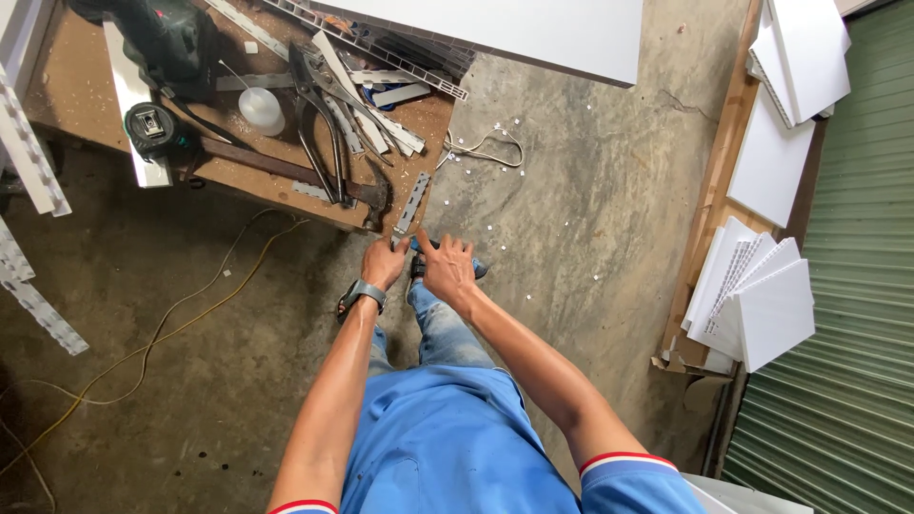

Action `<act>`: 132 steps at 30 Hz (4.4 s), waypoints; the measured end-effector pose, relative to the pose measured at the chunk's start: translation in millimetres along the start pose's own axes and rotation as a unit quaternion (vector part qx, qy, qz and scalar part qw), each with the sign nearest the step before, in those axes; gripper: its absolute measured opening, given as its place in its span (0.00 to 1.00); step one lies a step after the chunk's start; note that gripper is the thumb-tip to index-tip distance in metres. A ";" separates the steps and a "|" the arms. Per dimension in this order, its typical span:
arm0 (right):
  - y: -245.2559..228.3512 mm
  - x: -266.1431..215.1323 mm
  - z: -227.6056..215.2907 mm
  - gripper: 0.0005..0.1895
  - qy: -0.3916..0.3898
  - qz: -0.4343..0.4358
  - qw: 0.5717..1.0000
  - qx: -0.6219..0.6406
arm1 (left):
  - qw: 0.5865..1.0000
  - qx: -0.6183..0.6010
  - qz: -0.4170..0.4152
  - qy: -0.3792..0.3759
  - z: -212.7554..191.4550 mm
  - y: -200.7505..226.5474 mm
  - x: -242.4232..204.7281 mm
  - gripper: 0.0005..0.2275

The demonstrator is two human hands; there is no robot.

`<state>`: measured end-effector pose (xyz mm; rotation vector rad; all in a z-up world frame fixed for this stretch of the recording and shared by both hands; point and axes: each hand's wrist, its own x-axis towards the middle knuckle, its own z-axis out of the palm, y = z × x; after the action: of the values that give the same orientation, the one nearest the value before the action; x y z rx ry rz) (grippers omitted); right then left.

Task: The person uses pliers to cut perforated plastic trim strips into short pieces, then positions the cut strips along the edges of large white foam boards on the workbench. At the end the person carries a foam board across the workshop and places it onto a stack of finished boards.

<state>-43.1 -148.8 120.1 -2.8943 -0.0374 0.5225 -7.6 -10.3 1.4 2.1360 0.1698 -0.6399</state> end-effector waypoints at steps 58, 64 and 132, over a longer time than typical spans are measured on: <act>146.2 78.8 -141.9 0.32 -0.261 -0.216 0.520 0.784 | 0.901 -0.416 -0.101 -0.070 -29.1 234.0 -44.0 0.13; 265.5 61.3 -180.8 0.12 -0.003 -0.134 0.517 0.846 | 0.962 -0.253 0.099 -0.006 -18.0 326.1 -64.4 0.10; 328.9 179.8 -133.0 0.12 0.200 0.119 0.402 0.885 | 0.764 -0.524 0.021 0.377 -158.2 252.0 170.1 0.27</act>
<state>168.3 -485.6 114.6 -0.7109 0.5988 -0.2112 285.2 -57.4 173.2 1.1420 0.7249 0.3740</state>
